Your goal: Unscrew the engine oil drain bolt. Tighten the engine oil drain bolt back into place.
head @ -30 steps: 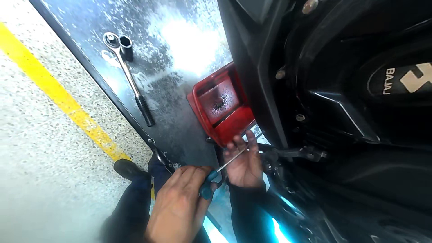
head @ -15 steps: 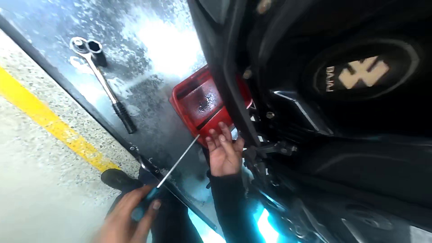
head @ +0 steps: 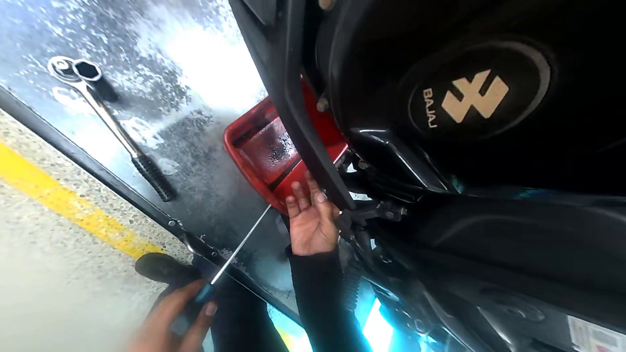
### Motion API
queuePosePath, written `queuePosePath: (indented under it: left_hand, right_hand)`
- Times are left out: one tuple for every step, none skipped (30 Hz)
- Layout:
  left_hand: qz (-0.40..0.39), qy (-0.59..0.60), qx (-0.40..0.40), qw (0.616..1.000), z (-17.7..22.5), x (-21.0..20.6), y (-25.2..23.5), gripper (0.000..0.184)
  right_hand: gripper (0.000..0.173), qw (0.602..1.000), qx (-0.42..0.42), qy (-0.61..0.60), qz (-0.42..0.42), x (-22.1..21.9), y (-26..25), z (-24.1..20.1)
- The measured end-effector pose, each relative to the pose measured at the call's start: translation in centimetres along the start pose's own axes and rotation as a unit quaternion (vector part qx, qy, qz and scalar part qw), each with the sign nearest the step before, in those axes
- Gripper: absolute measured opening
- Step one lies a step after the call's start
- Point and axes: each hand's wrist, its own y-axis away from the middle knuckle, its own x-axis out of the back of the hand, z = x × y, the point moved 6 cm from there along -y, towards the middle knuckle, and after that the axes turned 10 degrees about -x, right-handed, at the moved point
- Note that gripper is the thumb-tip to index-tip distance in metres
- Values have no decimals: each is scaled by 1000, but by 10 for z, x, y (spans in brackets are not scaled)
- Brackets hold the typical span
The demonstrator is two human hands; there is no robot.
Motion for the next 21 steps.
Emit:
queuePosePath:
  left_hand:
    - [2,3,1,1000,-1,-1,-1,40]
    - [5,6,2,1000,0,-3,-2,40]
    - [6,10,6,1000,1,-3,-3,40]
    - [8,10,8,1000,3,-3,-5,40]
    - [8,7,8,1000,4,-3,-6,40]
    - [8,1,8,1000,5,-2,-6,40]
    - [9,-4,9,1000,6,-2,-6,40]
    - [9,-7,12,1000,6,-1,-6,40]
    - [8,-7,14,1000,5,0,-6,40]
    - [8,-6,13,1000,4,0,-7,40]
    - [11,-3,15,1000,3,1,-7,40]
    - [14,-1,16,1000,3,1,-6,40]
    - [16,4,15,1000,2,2,-5,40]
    - [18,12,11,1000,3,2,-5,40]
    - [20,20,1,1000,5,3,-4,40]
    - [20,30,-12,999,8,3,-4,41]
    - [22,40,-24,999,12,3,-5,40]
    - [26,51,-34,998,16,2,-7,39]
    - [32,62,-40,997,19,0,-9,37]
    - [42,72,-44,996,21,-2,-11,35]
    - [49,80,-44,995,23,-5,-13,33]
  right_hand:
    - [23,1000,0,10,3,0,0,-2]
    - [20,1000,6,26,16,-2,-1,-3]
    - [16,999,11,44,30,-4,-1,-5]
    - [15,997,13,67,36,-6,0,-5]
    - [16,996,14,85,28,-6,1,-5]
    - [17,996,15,89,9,-4,1,-4]
    - [17,997,14,80,-21,-1,0,-4]
    - [20,996,12,57,-61,2,-2,-4]
    - [22,994,13,27,-102,4,-3,-4]
    - [23,991,11,6,-131,5,-4,-5]
    - [24,989,8,-9,-146,6,-5,-4]
    - [24,989,2,-20,-150,6,-4,-4]
    - [23,989,-6,-28,-147,5,-4,-3]
    - [23,990,-13,-25,-137,6,-3,-2]
    - [21,993,-19,-15,-119,7,-2,-1]
    - [19,996,-20,1,-92,8,-1,0]
    - [18,998,-17,24,-59,8,0,1]
    - [17,999,-15,37,-31,7,1,1]
    - [16,999,-13,35,-15,5,0,1]
    - [15,1000,-8,23,-9,3,-2,1]
    - [15,1000,-5,8,-12,1,-4,1]
